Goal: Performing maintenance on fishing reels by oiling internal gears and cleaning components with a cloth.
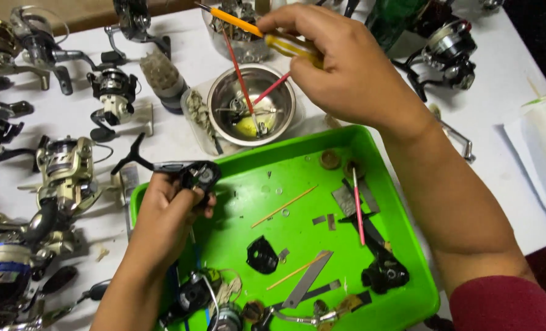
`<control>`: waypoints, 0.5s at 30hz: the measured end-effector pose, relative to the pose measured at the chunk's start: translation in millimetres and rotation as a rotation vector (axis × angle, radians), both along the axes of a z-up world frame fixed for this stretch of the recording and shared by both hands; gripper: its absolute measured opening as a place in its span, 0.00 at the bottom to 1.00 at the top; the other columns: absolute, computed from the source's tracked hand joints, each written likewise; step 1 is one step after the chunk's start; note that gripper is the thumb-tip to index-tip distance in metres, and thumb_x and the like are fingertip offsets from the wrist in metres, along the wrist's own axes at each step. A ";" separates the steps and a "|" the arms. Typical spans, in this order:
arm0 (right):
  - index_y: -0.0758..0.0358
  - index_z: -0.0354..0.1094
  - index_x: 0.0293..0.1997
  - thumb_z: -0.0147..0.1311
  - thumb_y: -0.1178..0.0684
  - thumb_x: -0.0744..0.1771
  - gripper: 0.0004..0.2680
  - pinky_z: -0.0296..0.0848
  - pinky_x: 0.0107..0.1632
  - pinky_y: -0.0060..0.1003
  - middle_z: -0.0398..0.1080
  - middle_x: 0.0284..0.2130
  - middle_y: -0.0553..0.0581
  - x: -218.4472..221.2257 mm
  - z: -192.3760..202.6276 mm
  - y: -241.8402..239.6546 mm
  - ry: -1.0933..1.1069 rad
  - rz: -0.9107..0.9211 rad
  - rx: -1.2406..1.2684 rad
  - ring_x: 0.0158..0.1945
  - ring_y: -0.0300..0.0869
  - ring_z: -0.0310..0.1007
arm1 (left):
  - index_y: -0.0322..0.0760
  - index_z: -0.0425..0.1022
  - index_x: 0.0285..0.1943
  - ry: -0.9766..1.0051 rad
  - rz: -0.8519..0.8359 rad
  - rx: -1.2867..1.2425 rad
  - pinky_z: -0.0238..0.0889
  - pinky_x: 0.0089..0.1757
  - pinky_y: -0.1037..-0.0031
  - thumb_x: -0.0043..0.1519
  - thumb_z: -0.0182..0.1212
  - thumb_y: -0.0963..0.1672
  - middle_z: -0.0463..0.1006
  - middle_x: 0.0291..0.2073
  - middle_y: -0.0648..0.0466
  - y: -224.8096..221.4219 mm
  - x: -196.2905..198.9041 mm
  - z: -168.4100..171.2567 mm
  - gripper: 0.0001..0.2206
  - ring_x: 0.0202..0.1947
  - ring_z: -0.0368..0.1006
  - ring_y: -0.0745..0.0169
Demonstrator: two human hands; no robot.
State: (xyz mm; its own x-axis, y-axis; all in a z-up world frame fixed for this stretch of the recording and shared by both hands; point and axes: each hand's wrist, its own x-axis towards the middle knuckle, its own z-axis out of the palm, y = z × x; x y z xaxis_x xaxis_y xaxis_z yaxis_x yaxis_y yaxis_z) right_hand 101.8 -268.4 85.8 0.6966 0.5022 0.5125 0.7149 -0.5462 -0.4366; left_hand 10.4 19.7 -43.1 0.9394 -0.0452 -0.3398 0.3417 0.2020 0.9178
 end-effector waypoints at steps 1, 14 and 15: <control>0.69 0.68 0.60 0.43 0.66 0.62 0.19 0.67 0.59 0.41 0.72 0.56 0.64 0.3 0.0 -5.5 -0.005 0.002 -0.003 0.57 0.50 0.73 | 0.28 0.59 0.50 -0.005 0.002 -0.003 0.66 0.31 0.66 0.60 0.51 0.35 0.71 0.35 0.37 -0.6 -1.4 0.1 0.11 0.33 0.74 0.47; 0.50 0.69 0.63 0.52 0.56 0.64 0.18 0.65 0.43 0.50 0.74 0.34 0.64 -2.3 14.9 -60.6 0.384 -0.478 -0.427 0.39 0.55 0.72 | 0.25 0.70 0.51 -0.102 -0.067 0.089 0.76 0.29 0.67 0.59 0.56 0.34 0.78 0.38 0.39 -0.7 -3.9 7.6 0.11 0.28 0.78 0.50; 0.49 0.70 0.62 0.54 0.57 0.65 0.17 0.66 0.41 0.48 0.77 0.34 0.63 -1.0 18.3 -59.1 0.462 -0.527 -0.452 0.36 0.53 0.75 | 0.24 0.71 0.50 -0.093 -0.061 0.093 0.77 0.30 0.66 0.59 0.57 0.33 0.79 0.37 0.38 -1.4 -3.6 10.7 0.10 0.28 0.78 0.49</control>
